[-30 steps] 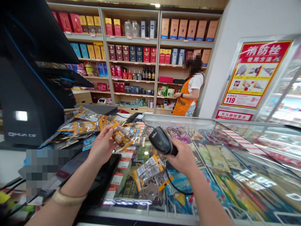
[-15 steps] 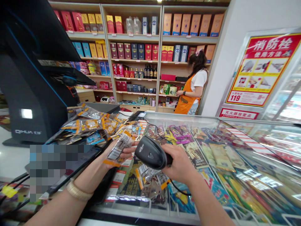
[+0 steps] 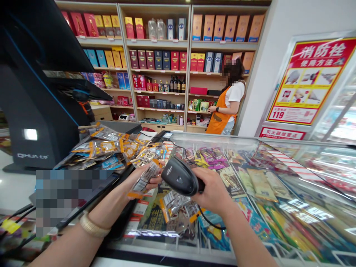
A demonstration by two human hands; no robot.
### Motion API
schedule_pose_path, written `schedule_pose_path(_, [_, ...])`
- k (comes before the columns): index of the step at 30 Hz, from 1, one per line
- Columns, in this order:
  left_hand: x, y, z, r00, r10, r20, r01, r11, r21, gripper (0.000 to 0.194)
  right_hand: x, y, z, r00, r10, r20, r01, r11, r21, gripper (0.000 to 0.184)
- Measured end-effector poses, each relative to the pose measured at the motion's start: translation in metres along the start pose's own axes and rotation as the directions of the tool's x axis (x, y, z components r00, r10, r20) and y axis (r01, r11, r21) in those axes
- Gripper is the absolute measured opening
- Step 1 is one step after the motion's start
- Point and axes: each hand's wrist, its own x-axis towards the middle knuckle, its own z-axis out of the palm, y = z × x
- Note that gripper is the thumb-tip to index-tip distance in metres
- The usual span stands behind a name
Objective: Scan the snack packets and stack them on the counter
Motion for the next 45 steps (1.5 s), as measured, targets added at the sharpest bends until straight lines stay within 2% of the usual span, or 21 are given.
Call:
schedule_pose_path(3, [0.009,-0.019,0.003,0.967,0.136,-0.213,-0.079,0.963,0.256,0.019,-0.001,0.014,-0.002,0.990,0.013,-0.140,-0.029,0.994,-0.109,0.019])
schedule_pose_path(5, [0.019,-0.033,0.006,0.941,0.200,-0.272,-0.054,0.884,0.464,0.018,-0.001,0.022,-0.004,0.978,0.036,-0.206,-0.074,0.981,-0.177,0.022])
schedule_pose_path(7, [0.029,-0.042,0.008,0.940,0.266,-0.214,-0.049,0.725,0.687,0.020,-0.001,0.028,-0.006,0.969,0.063,-0.239,-0.117,0.968,-0.221,0.024])
schedule_pose_path(10, [0.041,-0.038,0.009,0.918,0.396,0.007,-0.148,0.326,0.934,0.029,-0.001,0.032,-0.006,0.963,0.082,-0.257,-0.147,0.958,-0.246,0.023])
schedule_pose_path(13, [0.045,-0.019,0.001,0.862,0.479,0.167,-0.141,-0.091,0.986,0.044,0.000,0.032,-0.004,0.963,0.083,-0.257,-0.151,0.954,-0.257,0.020])
schedule_pose_path(15, [0.046,-0.008,-0.009,0.878,0.444,0.181,-0.054,-0.283,0.958,0.055,0.001,0.032,-0.003,0.964,0.087,-0.251,-0.152,0.955,-0.254,0.020])
schedule_pose_path(18, [0.047,-0.003,-0.025,0.934,0.334,0.130,0.026,-0.426,0.905,0.059,0.001,0.033,0.000,0.968,0.090,-0.236,-0.148,0.959,-0.241,0.022])
schedule_pose_path(22, [0.048,-0.004,-0.029,0.935,0.323,0.149,0.027,-0.481,0.876,0.049,0.000,0.034,0.002,0.971,0.076,-0.225,-0.133,0.959,-0.250,0.028])
schedule_pose_path(25, [0.046,-0.002,-0.022,0.931,0.324,0.166,0.006,-0.469,0.883,0.031,-0.002,0.035,0.003,0.972,0.058,-0.230,-0.119,0.957,-0.265,0.030])
schedule_pose_path(27, [0.045,0.000,-0.019,0.924,0.352,0.152,0.017,-0.435,0.900,0.027,-0.003,0.036,0.004,0.972,0.045,-0.231,-0.110,0.955,-0.277,0.029])
schedule_pose_path(30, [0.044,0.001,-0.021,0.876,0.467,0.118,0.034,-0.304,0.952,0.027,-0.004,0.036,0.004,0.975,0.028,-0.221,-0.095,0.950,-0.298,0.028])
schedule_pose_path(32, [0.047,0.000,-0.027,0.816,0.573,0.072,-0.010,-0.111,0.994,0.026,-0.004,0.036,0.005,0.976,0.024,-0.217,-0.091,0.948,-0.305,0.027])
schedule_pose_path(33, [0.048,-0.001,-0.029,0.785,0.620,0.025,-0.053,0.026,0.998,0.024,-0.005,0.036,0.005,0.976,0.026,-0.217,-0.093,0.948,-0.303,0.027])
schedule_pose_path(35, [0.051,-0.001,-0.034,0.731,0.670,-0.133,-0.163,0.360,0.919,0.018,-0.005,0.035,0.004,0.977,0.032,-0.210,-0.094,0.951,-0.293,0.026])
schedule_pose_path(36, [0.051,0.000,-0.035,0.721,0.655,-0.227,-0.224,0.530,0.818,0.014,-0.004,0.034,0.004,0.979,0.034,-0.201,-0.091,0.954,-0.285,0.026])
schedule_pose_path(37, [0.051,0.001,-0.035,0.729,0.613,-0.305,-0.282,0.674,0.683,0.012,-0.004,0.033,0.004,0.981,0.033,-0.189,-0.086,0.958,-0.274,0.026])
schedule_pose_path(38, [0.051,0.002,-0.034,0.749,0.557,-0.359,-0.326,0.782,0.532,0.012,-0.004,0.032,0.004,0.984,0.032,-0.175,-0.079,0.962,-0.263,0.027])
schedule_pose_path(39, [0.050,0.003,-0.032,0.776,0.499,-0.386,-0.353,0.850,0.390,0.016,-0.003,0.031,0.004,0.987,0.031,-0.158,-0.071,0.965,-0.254,0.026])
schedule_pose_path(41, [0.047,0.004,-0.027,0.819,0.426,-0.385,-0.380,0.905,0.191,0.026,-0.003,0.028,0.004,0.992,0.033,-0.125,-0.062,0.969,-0.238,0.025])
schedule_pose_path(42, [0.045,0.005,-0.024,0.827,0.414,-0.380,-0.391,0.910,0.141,0.029,-0.002,0.027,0.005,0.994,0.040,-0.106,-0.063,0.971,-0.231,0.023])
schedule_pose_path(45, [0.042,0.004,-0.015,0.825,0.419,-0.380,-0.412,0.905,0.103,0.034,-0.002,0.024,0.007,0.996,0.076,-0.053,-0.086,0.973,-0.216,0.023])
